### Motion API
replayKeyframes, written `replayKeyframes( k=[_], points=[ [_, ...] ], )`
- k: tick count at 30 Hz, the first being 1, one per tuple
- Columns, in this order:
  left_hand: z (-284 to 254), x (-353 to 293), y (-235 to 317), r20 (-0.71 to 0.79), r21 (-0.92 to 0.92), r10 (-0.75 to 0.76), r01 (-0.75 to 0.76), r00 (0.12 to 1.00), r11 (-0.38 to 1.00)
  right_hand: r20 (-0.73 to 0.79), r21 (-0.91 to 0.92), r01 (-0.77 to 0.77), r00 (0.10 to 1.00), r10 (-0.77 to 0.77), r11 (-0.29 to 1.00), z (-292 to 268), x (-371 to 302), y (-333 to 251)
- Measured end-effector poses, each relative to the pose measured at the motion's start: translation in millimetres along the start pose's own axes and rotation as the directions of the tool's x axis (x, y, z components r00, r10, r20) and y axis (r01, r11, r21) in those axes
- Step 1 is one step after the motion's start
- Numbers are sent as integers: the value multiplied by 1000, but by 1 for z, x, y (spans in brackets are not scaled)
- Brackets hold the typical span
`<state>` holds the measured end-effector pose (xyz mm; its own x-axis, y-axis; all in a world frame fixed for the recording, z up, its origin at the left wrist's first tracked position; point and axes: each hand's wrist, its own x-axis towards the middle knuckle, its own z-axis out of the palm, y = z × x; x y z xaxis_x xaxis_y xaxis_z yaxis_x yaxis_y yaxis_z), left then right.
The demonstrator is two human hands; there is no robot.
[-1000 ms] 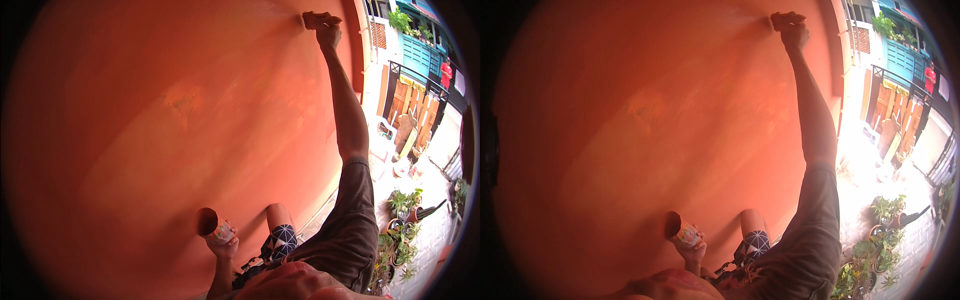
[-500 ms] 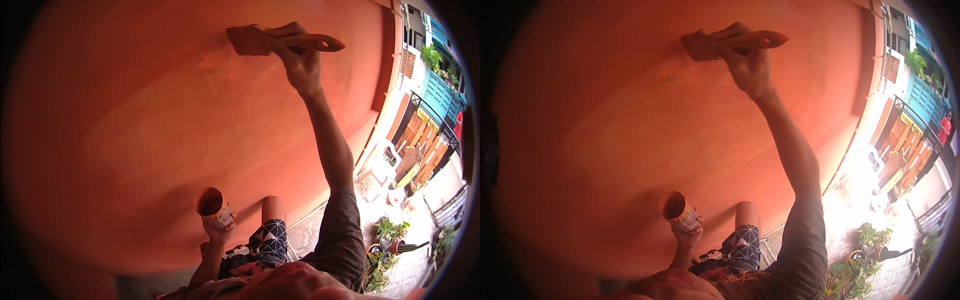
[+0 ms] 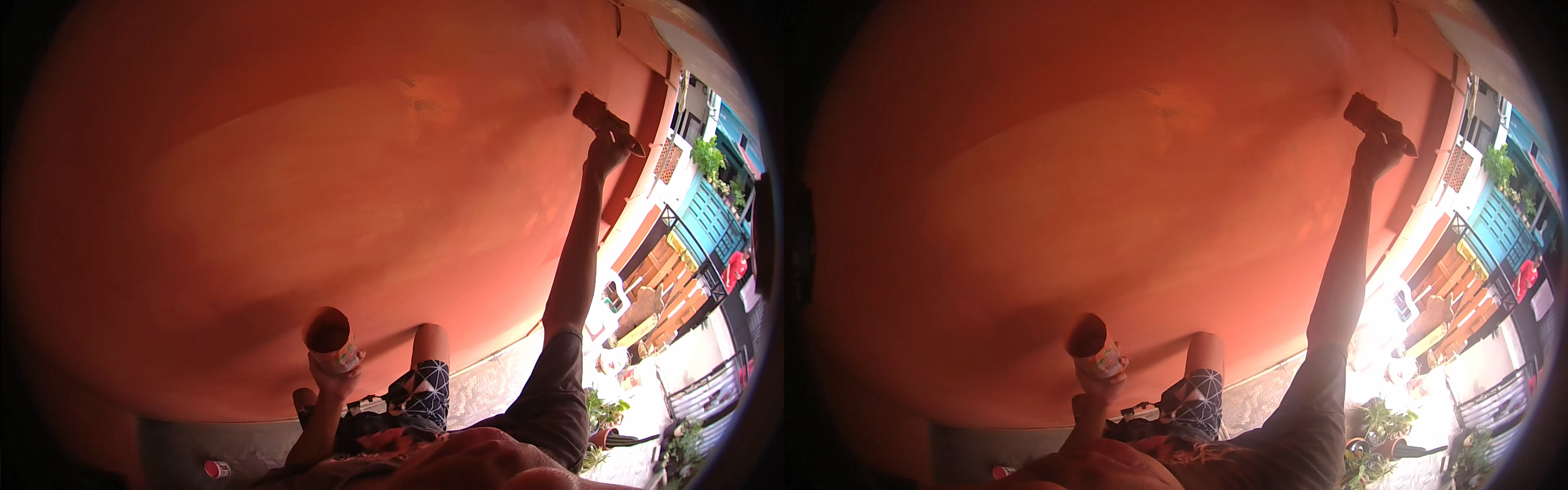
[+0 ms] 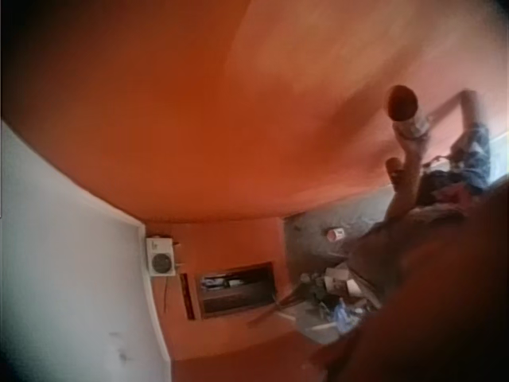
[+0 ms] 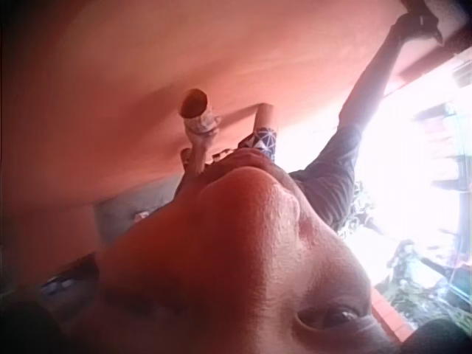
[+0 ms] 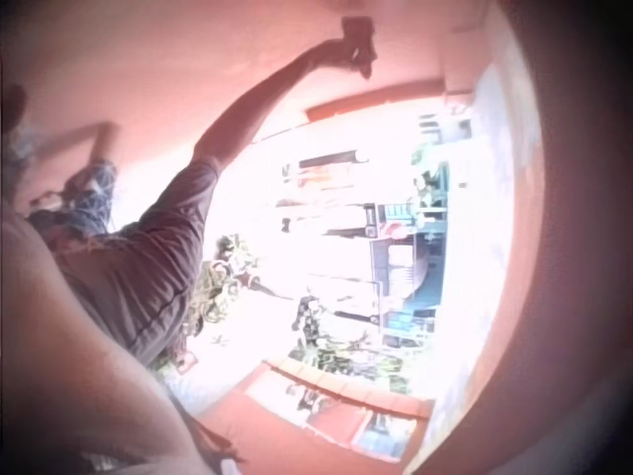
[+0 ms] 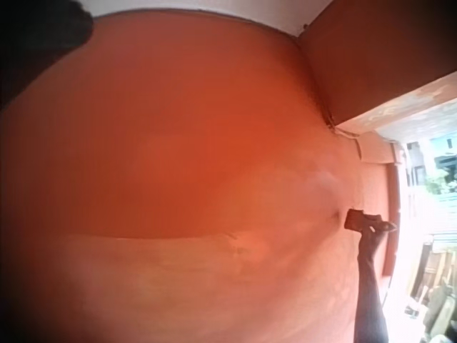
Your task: The person paints a ceiling with red paint using a brush and a small container. They repeatedly dip the brush into the container and apply paint in broad strokes across the ceiling surface.
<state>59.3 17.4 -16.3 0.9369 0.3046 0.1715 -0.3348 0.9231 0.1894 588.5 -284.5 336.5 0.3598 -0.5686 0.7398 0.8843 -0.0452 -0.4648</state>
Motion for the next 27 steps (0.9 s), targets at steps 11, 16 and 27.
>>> replayKeyframes(
  k=[11, 16, 27],
  points=[
    [-14, -9, 6, -170, -64, 78, -90, 982, 994, 517, 588, -725, 677, 524, 359, -28, -236, -139],
    [-20, -11, 7, -135, -112, 58, -73, 989, 991, 817, 329, -943, 309, 486, 45, -38, -335, -169],
    [-42, -7, 0, -153, -93, 127, -142, 980, 985, 960, -116, -957, -40, 276, 265, -47, -403, -221]
  ],
)
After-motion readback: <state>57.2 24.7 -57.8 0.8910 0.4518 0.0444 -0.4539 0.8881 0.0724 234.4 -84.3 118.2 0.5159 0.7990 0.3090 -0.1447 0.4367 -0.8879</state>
